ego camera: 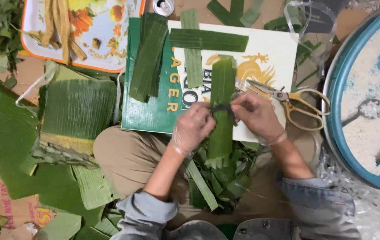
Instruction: Wrapping traditional rice cakes using banana leaves, rice, and string.
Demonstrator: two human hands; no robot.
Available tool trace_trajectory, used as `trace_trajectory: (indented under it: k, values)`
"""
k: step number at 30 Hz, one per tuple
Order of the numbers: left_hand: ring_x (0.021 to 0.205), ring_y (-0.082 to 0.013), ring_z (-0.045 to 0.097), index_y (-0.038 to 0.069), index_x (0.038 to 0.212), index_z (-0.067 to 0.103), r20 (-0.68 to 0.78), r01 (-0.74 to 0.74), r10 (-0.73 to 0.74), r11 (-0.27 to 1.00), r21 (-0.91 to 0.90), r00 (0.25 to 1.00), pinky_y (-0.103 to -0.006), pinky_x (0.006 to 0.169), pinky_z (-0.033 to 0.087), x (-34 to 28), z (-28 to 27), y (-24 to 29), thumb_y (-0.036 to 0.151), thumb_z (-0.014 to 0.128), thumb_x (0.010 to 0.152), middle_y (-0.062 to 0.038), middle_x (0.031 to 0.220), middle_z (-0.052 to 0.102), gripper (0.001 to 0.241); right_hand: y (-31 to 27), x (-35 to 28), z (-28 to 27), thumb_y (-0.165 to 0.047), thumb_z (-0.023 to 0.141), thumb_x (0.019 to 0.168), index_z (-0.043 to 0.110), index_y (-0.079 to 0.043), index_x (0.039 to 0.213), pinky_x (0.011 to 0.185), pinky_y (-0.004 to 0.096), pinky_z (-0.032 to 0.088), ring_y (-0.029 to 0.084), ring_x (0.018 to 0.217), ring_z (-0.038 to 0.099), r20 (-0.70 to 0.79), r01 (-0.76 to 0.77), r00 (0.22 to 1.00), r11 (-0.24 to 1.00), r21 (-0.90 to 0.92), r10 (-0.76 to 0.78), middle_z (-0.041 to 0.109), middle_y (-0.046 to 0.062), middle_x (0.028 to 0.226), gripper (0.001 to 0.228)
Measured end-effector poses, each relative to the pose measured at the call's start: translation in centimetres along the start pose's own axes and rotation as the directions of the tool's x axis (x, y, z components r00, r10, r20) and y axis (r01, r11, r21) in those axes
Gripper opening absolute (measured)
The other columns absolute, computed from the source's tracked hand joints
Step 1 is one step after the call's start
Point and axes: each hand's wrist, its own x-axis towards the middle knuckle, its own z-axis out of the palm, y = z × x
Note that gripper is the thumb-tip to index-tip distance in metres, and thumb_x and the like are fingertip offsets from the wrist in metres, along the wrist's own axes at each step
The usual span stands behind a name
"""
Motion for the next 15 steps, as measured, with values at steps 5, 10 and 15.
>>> trace_trajectory:
  k: [5, 10, 15]
  values:
    - [0.096, -0.0296, 0.072, 0.005, 0.093, 0.071, -0.049, 0.185, -0.229, 0.878, -0.441, 0.972, -0.0396, 0.088, 0.059, 0.9, -1.7, 2.4, 0.001, 0.071, 0.088, -0.014, 0.101, 0.071, 0.006, 0.2, -0.8, 0.6, -0.003, 0.076, 0.09, 0.069, 0.005, 0.107, 0.063, 0.036, 0.061, 0.023, 0.061, 0.072, -0.034, -0.052, 0.998, 0.999, -0.003, 0.052, 0.069, 0.018, 0.08, 0.02]
    - [0.111, -0.0263, 0.061, 0.009, 0.098, 0.067, -0.001, 0.234, -0.313, 0.711, -0.663, 0.95, -0.044, 0.108, 0.047, 0.6, -1.4, 2.5, 0.003, 0.069, 0.092, -0.009, 0.105, 0.062, 0.009, -0.1, -1.0, 1.1, 0.0, 0.072, 0.092, 0.071, 0.005, 0.102, 0.056, 0.035, 0.062, 0.022, 0.058, 0.072, -0.025, -0.001, 1.0, 0.998, -0.055, -0.001, 0.069, 0.018, 0.073, 0.012]
    - [0.089, -0.0306, 0.066, 0.004, 0.095, 0.06, -0.073, -0.043, 0.049, 0.995, 0.084, 0.996, -0.0589, 0.112, 0.04, 1.3, -3.5, 2.1, -0.005, 0.068, 0.081, -0.012, 0.086, 0.061, 0.018, -0.1, -1.1, 1.3, 0.0, 0.072, 0.094, 0.071, 0.008, 0.101, 0.06, 0.039, 0.065, 0.026, 0.067, 0.073, -0.034, 0.01, 0.999, 1.0, 0.024, -0.009, 0.068, 0.022, 0.075, 0.011]
